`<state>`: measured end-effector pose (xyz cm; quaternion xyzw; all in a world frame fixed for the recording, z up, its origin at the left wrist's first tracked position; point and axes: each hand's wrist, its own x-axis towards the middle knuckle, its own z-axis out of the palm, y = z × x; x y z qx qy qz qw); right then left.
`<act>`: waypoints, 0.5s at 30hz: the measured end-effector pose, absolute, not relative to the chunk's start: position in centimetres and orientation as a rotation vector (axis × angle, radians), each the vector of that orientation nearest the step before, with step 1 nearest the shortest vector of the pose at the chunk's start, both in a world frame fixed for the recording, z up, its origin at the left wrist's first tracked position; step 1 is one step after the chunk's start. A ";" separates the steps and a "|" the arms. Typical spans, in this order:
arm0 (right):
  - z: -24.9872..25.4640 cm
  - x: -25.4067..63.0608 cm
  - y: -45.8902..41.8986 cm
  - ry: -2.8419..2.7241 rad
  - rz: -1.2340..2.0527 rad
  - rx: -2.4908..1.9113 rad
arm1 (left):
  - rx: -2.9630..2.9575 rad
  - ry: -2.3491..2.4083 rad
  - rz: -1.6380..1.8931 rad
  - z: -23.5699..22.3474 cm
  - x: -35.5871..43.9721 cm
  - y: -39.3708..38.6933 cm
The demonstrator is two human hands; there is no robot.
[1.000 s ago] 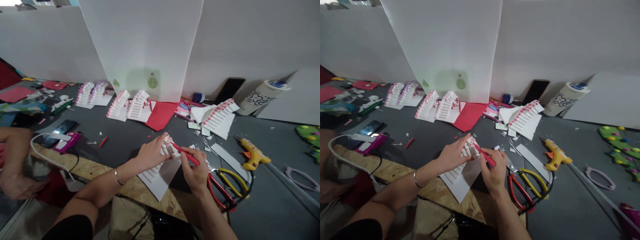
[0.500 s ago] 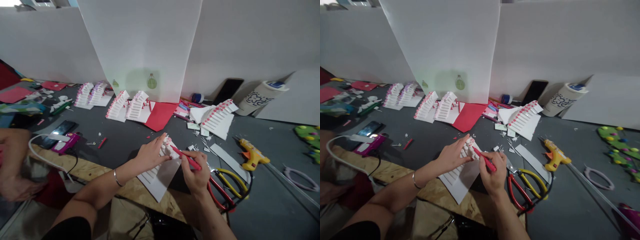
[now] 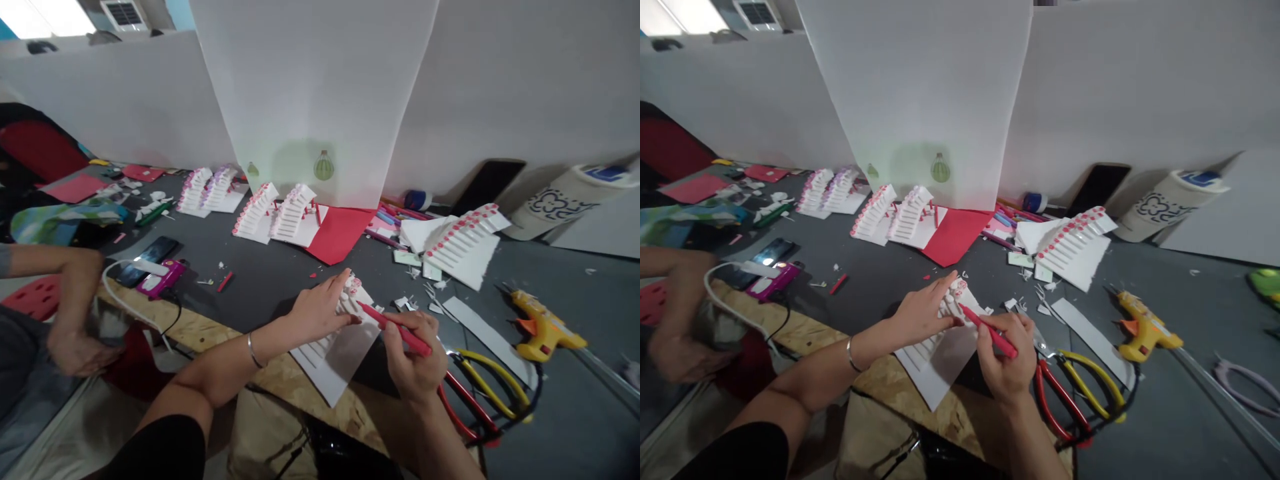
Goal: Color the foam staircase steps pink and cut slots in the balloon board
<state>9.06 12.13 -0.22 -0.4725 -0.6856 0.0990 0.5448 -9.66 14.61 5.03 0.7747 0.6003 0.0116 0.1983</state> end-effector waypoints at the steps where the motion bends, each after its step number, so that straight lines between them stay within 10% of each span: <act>1: -0.2 9.0 12.2 -1.618 0.235 -1.140 | 2.170 1.688 0.034 5.0 -9.7 14.6; 15: 1.3 9.7 13.9 -0.594 0.680 -0.996 | 2.227 1.701 0.511 5.8 -11.7 15.3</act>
